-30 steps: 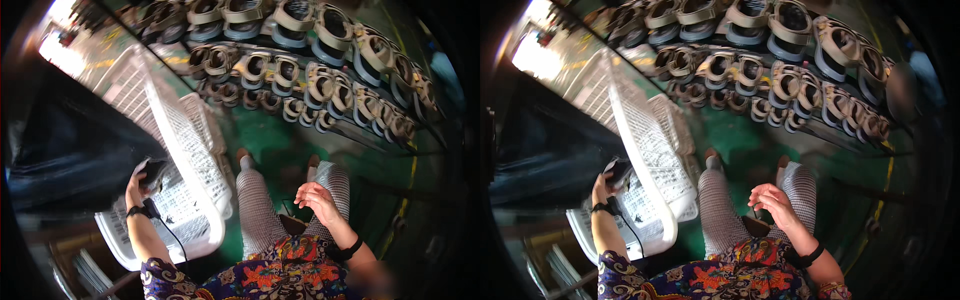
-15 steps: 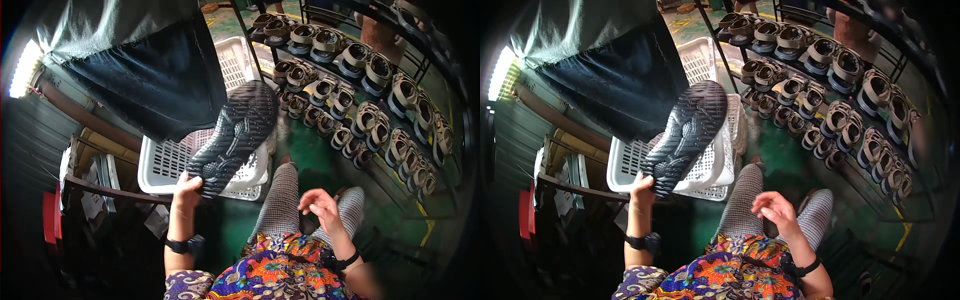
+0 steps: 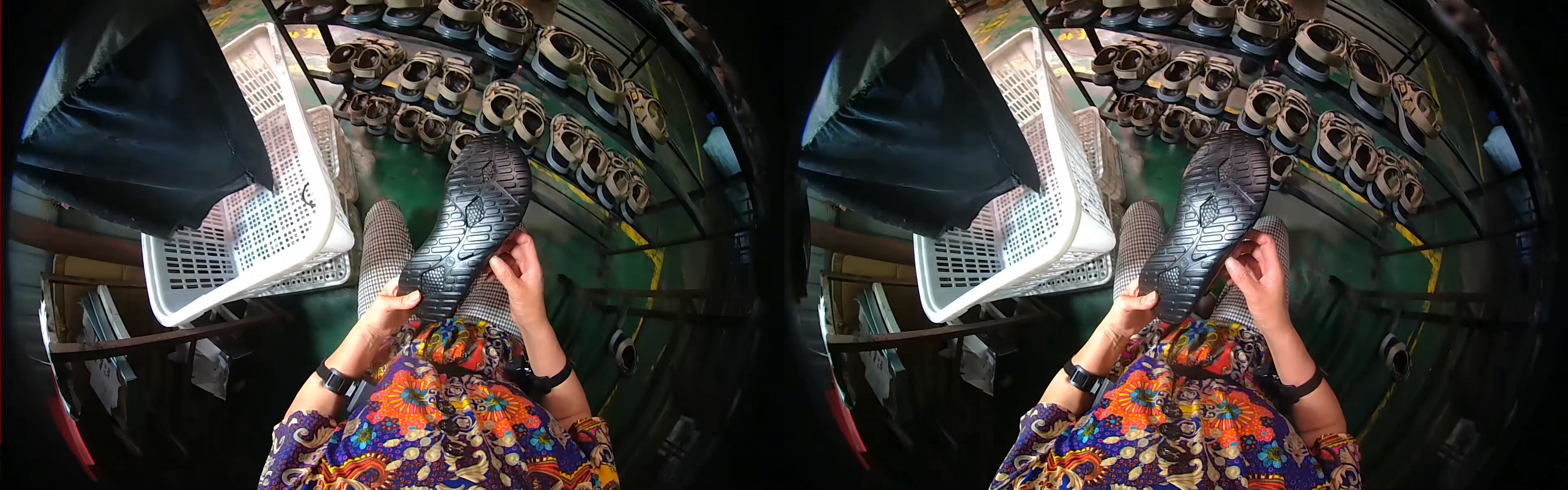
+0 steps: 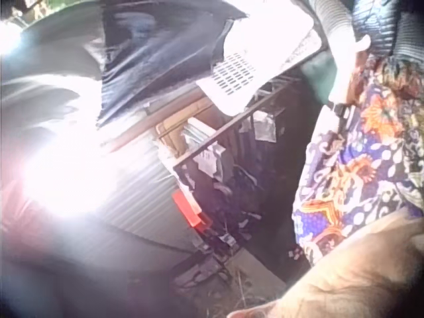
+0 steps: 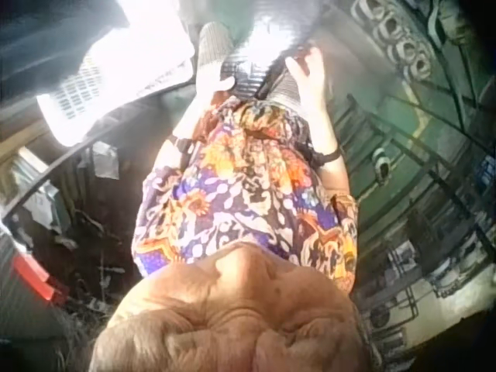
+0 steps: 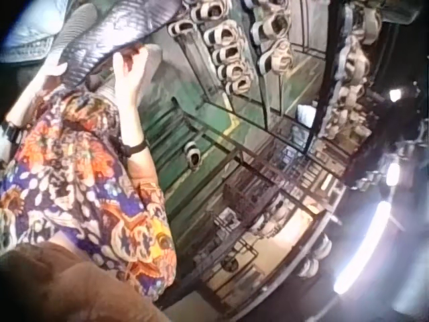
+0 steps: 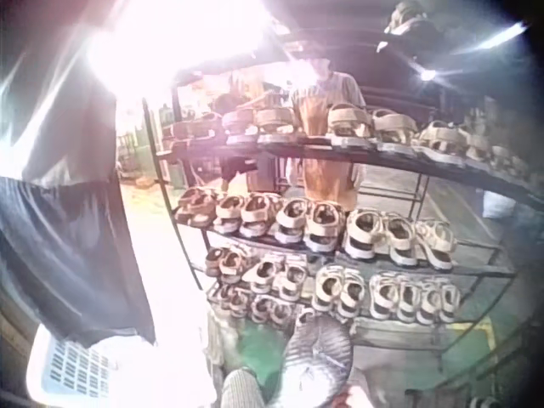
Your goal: Inspecting sandals and placing them on a metal rack.
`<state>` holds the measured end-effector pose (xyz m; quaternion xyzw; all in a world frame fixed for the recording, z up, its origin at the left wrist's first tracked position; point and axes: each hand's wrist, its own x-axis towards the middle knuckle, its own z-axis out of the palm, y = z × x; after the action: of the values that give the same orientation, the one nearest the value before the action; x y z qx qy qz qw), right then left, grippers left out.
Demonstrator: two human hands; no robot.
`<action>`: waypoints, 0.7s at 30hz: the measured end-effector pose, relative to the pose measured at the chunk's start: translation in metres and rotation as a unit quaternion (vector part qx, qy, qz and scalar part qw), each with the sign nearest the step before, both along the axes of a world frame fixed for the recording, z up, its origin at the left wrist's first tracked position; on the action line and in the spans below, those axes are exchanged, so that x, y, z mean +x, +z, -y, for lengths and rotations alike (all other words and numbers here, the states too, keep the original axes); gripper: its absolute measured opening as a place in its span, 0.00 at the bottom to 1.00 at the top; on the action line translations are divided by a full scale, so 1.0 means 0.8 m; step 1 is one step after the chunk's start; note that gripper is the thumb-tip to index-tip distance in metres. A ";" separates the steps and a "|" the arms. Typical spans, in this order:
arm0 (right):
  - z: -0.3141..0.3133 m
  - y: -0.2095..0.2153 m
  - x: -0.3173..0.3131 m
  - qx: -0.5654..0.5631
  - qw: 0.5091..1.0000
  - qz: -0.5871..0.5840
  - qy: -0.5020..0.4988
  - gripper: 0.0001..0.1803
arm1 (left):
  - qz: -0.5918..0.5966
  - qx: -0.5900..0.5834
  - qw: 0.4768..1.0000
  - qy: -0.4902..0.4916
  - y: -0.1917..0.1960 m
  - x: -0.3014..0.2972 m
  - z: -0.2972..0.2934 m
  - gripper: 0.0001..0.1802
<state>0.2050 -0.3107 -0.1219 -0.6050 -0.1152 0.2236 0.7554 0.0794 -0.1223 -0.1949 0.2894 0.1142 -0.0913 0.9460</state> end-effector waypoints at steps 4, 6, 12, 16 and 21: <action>0.001 -0.007 -0.004 -0.010 0.999 -0.023 -0.028 0.21 | -0.004 -0.019 1.000 0.001 -0.004 0.004 0.002 0.31; 0.000 -0.009 -0.005 -0.005 0.999 -0.025 -0.035 0.20 | 0.001 -0.007 1.000 0.002 -0.003 0.005 0.001 0.31; -0.003 -0.014 -0.003 -0.014 0.999 -0.034 -0.025 0.21 | 0.002 0.011 1.000 -0.006 0.003 0.006 -0.001 0.33; -0.011 -0.018 -0.005 -0.006 0.997 -0.037 -0.063 0.28 | 0.014 0.218 0.973 0.072 0.022 0.009 0.005 0.31; -0.032 -0.039 -0.023 0.126 0.979 -0.150 0.057 0.43 | 0.107 0.759 0.621 0.161 0.060 0.032 0.026 0.31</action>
<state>0.1865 -0.2850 -0.1533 -0.4569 -0.0616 0.3379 0.8205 0.1049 -0.1430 -0.1467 0.8896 0.0855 0.2132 0.3947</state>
